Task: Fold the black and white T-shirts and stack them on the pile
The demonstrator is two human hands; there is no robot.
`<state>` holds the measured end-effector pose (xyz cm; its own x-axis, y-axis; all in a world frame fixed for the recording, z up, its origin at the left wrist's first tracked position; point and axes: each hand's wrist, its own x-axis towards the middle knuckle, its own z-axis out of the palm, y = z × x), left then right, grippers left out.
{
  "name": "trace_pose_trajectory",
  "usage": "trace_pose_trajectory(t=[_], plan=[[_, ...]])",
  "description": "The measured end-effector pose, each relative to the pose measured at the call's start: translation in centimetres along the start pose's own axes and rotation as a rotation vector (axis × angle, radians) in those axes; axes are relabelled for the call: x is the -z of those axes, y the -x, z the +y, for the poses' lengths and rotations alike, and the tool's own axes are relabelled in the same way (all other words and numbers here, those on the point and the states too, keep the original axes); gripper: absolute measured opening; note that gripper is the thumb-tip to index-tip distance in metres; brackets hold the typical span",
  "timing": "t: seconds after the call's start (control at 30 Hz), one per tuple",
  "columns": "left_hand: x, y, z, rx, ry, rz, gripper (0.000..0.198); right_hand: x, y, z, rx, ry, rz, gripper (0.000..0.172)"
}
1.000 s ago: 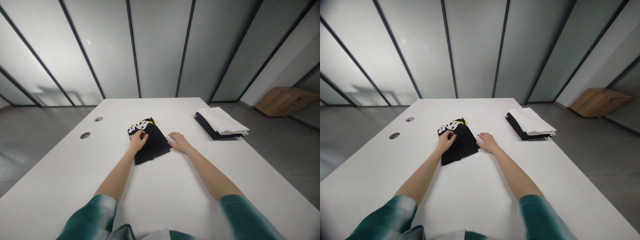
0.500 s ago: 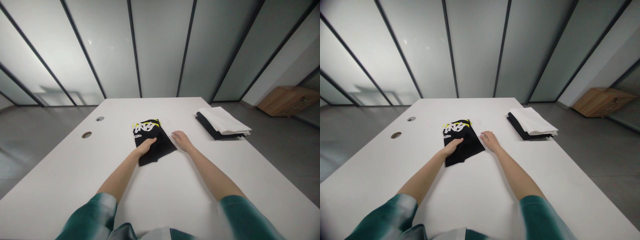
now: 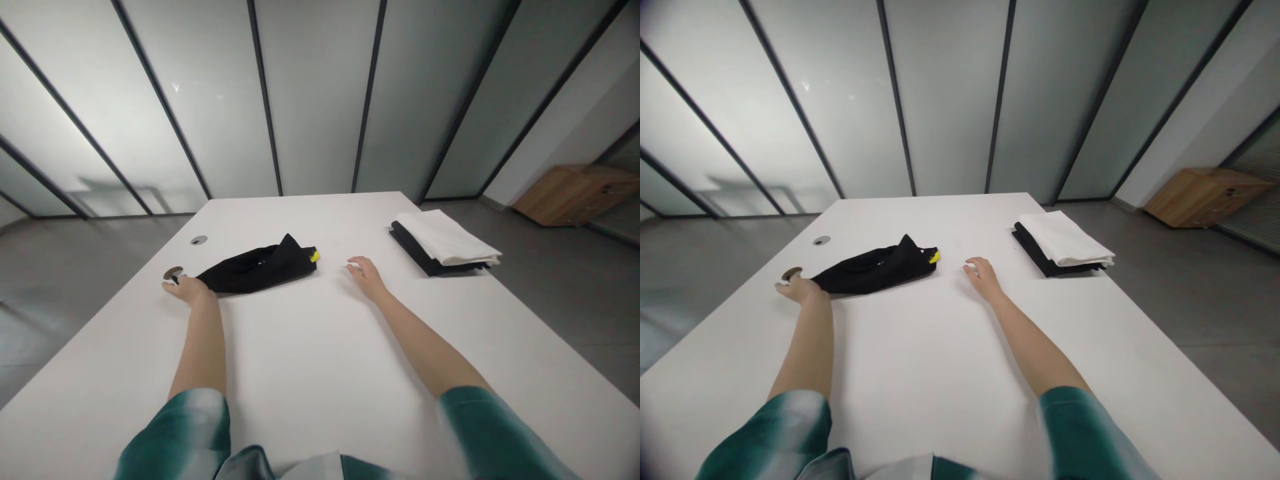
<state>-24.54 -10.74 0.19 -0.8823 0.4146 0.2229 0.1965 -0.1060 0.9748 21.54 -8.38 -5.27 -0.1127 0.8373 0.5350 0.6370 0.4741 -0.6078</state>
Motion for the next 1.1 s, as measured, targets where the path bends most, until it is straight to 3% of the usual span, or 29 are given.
trace_pose_trajectory(t=[0.07, 0.1, 0.23, 0.3, 0.37, 0.47, 0.53, 0.67, 0.7, 0.73, 0.83, 0.87, 0.97, 1.1], plan=[[0.1, 0.4, 0.3, -0.038, -0.140, 0.146, 0.049, 0.0, 0.0, 0.1, -0.006, 0.004, 0.001, 0.031], [-0.3, 1.1, 0.8, -0.066, -0.183, 0.099, 0.046, 0.0, 0.0, 0.1, -0.005, 0.006, 0.000, 0.031], [-3.6, 6.4, 2.9, -0.336, -0.453, -0.630, 0.038, 0.1, 0.0, 0.4, -0.010, 0.020, -0.016, 0.030], [-5.0, 9.8, 3.5, -0.524, -0.688, -0.880, 0.047, 0.2, 0.0, 0.4, -0.016, 0.033, -0.037, 0.030], [-5.7, 12.8, 4.0, -0.632, -0.892, -1.007, 0.040, 0.2, 0.0, 0.4, -0.021, 0.046, -0.062, 0.029], [-5.8, 15.1, 5.2, -0.738, -0.924, -1.005, 0.031, 0.2, 0.0, 0.4, -0.027, 0.063, -0.080, 0.028], [-5.3, 14.9, 6.5, -0.718, -0.797, -1.089, 0.030, 0.1, 0.0, 0.4, -0.028, 0.069, -0.083, 0.028], [-3.8, 12.5, 9.2, -0.289, -0.598, -1.662, 0.038, 0.0, -0.1, 0.3, -0.026, 0.078, -0.102, 0.026], [-3.5, 11.9, 9.6, -0.208, -0.588, -1.688, 0.043, 0.0, -0.1, 0.3, -0.027, 0.081, -0.105, 0.026], [-3.3, 11.3, 9.8, -0.196, -0.599, -1.630, 0.046, 0.0, -0.1, 0.2, -0.031, 0.085, -0.110, 0.025], [-3.3, 10.6, 8.9, -0.435, -0.718, -1.298, 0.053, 0.1, -0.2, 0.1, -0.046, 0.099, -0.126, 0.024], [-3.5, 10.7, 8.3, -0.516, -0.778, -1.248, 0.057, 0.2, -0.2, 0.0, -0.051, 0.103, -0.132, 0.024], [-4.4, 11.7, 6.3, -0.603, -0.963, -1.292, 0.059, 0.3, -0.2, -0.2, -0.059, 0.106, -0.146, 0.025], [-5.5, 12.2, 5.2, -0.545, -0.971, -1.240, 0.027, 0.5, -0.2, -0.4, -0.064, 0.103, -0.157, 0.026]])
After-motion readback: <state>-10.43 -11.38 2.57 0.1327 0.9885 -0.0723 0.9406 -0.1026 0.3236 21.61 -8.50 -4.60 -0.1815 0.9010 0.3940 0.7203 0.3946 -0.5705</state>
